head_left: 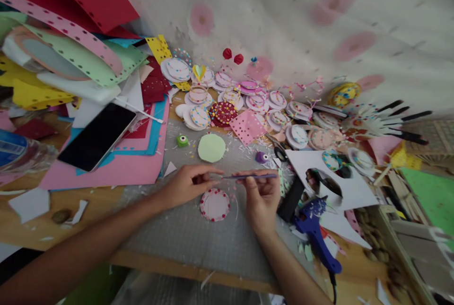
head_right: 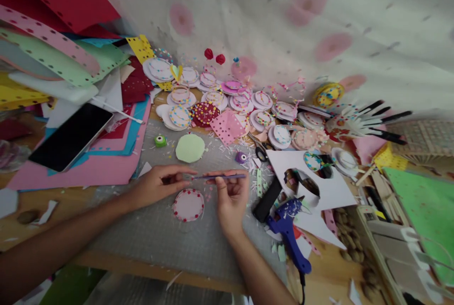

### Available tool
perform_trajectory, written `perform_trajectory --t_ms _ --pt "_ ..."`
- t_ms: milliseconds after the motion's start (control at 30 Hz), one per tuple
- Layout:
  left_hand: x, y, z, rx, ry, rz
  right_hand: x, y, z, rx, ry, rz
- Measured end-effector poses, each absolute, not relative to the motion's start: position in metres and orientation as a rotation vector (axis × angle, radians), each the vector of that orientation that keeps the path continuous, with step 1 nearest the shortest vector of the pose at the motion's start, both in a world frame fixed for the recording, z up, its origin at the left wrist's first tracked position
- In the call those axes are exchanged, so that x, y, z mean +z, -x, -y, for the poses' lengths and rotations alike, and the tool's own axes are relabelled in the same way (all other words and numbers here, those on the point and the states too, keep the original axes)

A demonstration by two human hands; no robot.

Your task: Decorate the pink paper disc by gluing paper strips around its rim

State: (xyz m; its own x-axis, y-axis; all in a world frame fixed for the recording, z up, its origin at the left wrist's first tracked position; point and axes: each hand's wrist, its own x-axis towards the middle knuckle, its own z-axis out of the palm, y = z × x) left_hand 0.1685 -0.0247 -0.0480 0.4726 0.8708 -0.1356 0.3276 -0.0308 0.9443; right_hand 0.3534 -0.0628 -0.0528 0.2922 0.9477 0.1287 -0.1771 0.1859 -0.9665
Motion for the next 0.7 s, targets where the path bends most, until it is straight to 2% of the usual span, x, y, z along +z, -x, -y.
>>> perform_trajectory --t_ms 533,700 --pt "-0.034 -0.133 0.044 0.714 -1.635 -1.347 -0.059 -0.370 0.052 1.074 1.010 0.682" --pt "-0.026 -0.140 0.059 0.762 -1.800 -1.310 -0.055 -0.370 0.058 1.223 0.916 0.681"
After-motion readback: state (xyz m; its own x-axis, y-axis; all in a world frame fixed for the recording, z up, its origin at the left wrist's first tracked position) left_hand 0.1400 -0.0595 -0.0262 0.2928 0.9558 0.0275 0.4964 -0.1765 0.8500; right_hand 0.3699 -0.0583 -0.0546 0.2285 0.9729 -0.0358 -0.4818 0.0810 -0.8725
